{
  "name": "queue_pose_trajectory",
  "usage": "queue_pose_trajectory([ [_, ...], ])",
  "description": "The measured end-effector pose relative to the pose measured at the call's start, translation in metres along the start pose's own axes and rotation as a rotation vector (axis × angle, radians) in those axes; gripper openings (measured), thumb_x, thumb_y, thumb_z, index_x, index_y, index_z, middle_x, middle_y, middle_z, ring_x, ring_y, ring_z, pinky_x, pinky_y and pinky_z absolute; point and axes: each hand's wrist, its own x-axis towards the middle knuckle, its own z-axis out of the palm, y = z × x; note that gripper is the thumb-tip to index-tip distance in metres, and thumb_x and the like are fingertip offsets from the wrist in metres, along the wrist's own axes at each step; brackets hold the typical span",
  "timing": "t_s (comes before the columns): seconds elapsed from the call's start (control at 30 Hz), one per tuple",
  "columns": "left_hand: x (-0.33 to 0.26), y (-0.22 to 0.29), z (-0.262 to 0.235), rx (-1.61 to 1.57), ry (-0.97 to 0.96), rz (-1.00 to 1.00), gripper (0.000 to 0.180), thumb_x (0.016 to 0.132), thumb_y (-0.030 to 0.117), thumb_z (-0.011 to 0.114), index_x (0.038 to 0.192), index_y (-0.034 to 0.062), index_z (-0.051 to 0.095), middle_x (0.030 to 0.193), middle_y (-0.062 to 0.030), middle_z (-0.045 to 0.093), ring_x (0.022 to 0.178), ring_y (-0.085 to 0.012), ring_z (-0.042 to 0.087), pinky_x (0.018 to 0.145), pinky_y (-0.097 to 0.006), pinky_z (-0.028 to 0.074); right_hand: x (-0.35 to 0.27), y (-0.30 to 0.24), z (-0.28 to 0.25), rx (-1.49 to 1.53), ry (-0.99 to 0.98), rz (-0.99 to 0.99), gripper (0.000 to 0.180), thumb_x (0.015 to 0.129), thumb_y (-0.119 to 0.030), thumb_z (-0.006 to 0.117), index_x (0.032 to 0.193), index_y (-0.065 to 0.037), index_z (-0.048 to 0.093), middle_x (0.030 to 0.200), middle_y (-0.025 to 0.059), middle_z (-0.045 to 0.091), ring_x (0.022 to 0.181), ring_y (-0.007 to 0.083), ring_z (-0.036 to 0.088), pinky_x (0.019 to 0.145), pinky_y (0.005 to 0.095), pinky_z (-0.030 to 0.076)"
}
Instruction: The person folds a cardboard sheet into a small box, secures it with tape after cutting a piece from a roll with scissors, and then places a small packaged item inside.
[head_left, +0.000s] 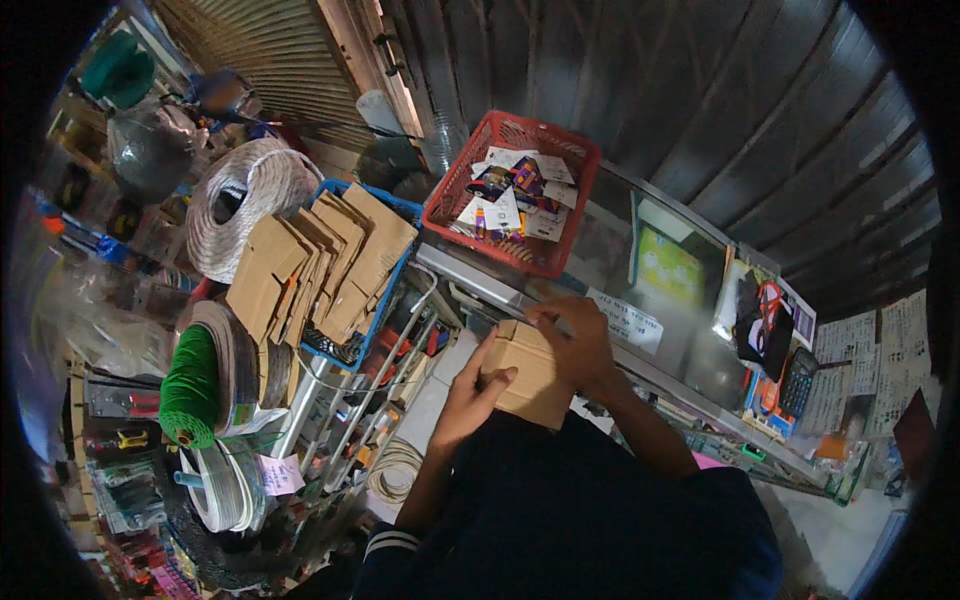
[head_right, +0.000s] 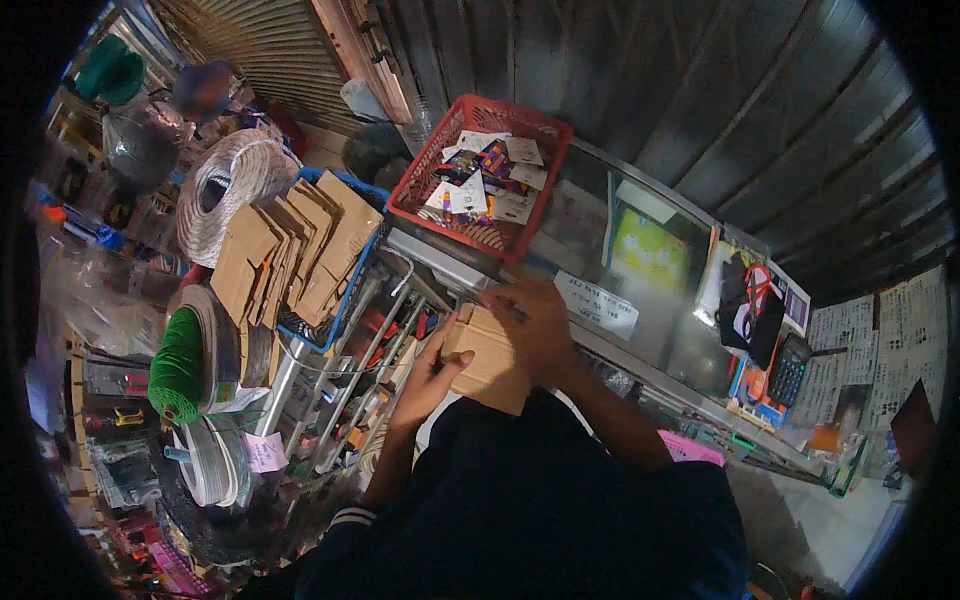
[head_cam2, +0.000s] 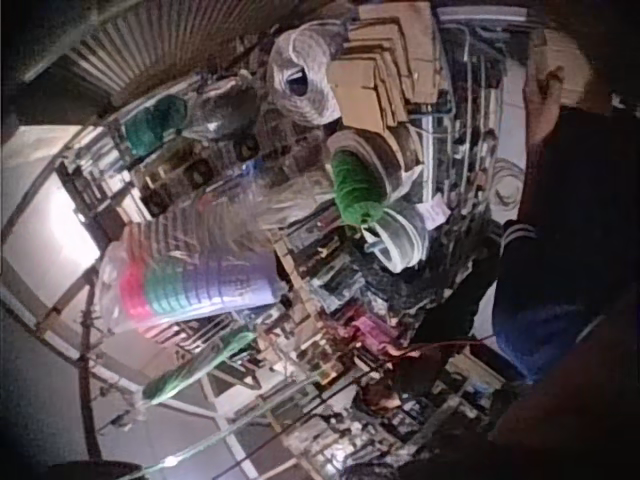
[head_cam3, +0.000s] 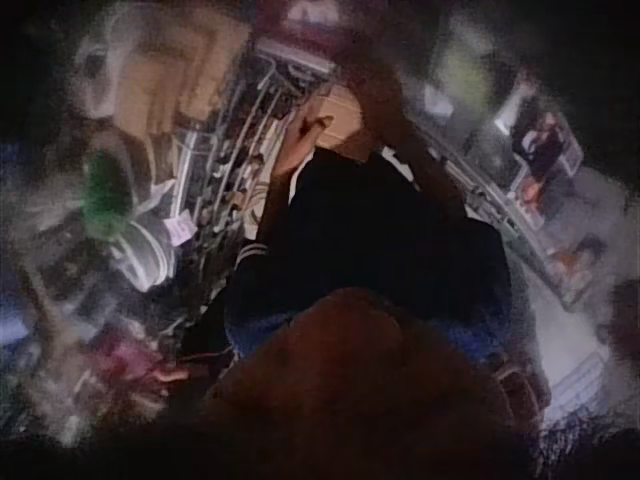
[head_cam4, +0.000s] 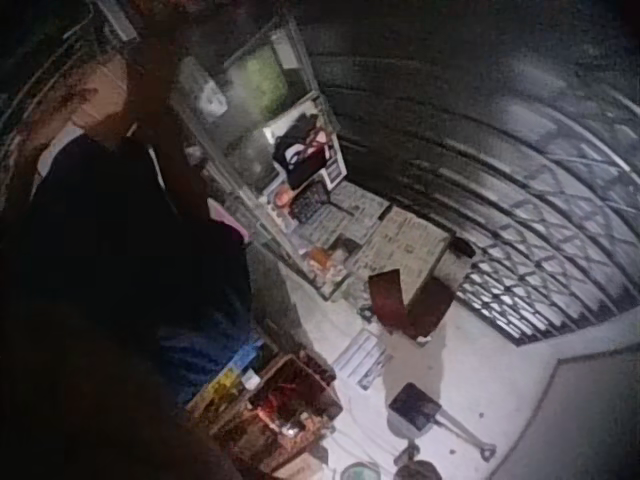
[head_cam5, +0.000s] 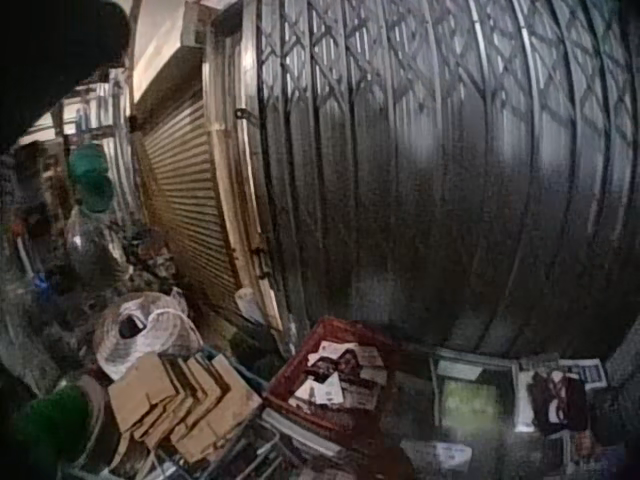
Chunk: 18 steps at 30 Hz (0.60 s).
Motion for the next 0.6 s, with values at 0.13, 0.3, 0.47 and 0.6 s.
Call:
queue_pose_trajectory([
  [0.13,-0.006,-0.026,-0.012,-0.118,-0.032,-0.107,0.064,0.098,0.017,0.064,0.155,0.0034,0.037,0.153,-0.0166,0.045,0.139,-0.023,0.043,0.115,-0.035,0.033,-0.007,0.028,0.008,0.137,-0.048,0.301,0.021,0.09,-0.021,0.074,0.1,-0.003,0.074,0.093,0.0147,0.073,0.084,0.0256,0.069,0.078,0.0389,0.051],
  [0.3,-0.018,-0.043,-0.039,-0.16,0.058,-0.134,0.061,0.099,0.017,0.06,0.155,0.0046,0.038,0.148,-0.0158,0.05,0.133,-0.0234,0.05,0.111,-0.035,0.038,0.013,0.04,0.023,0.087,-0.201,0.31,0.02,0.092,-0.023,0.07,0.096,-0.003,0.073,0.088,0.0156,0.072,0.082,0.0321,0.069,0.076,0.0437,0.051],
  [0.47,-0.026,-0.043,-0.057,-0.198,0.212,-0.27,0.064,0.098,0.016,0.06,0.156,0.0059,0.034,0.148,-0.0161,0.049,0.13,-0.0236,0.052,0.111,-0.035,0.038,0.025,0.039,0.048,-0.038,-0.247,0.181,0.021,0.093,-0.023,0.069,0.101,-0.004,0.074,0.091,0.0194,0.071,0.078,0.0325,0.068,0.071,0.0385,0.051],
  [0.6,-0.031,-0.043,-0.067,-0.199,0.282,-0.188,0.07,0.095,0.019,0.064,0.157,0.0065,0.033,0.153,-0.0171,0.044,0.137,-0.0241,0.046,0.115,-0.035,0.033,0.031,0.047,0.069,0.266,-0.245,0.088,0.027,0.095,-0.025,0.069,0.105,-0.001,0.073,0.092,0.0146,0.074,0.072,0.0232,0.067,0.065,0.0354,0.051],
])
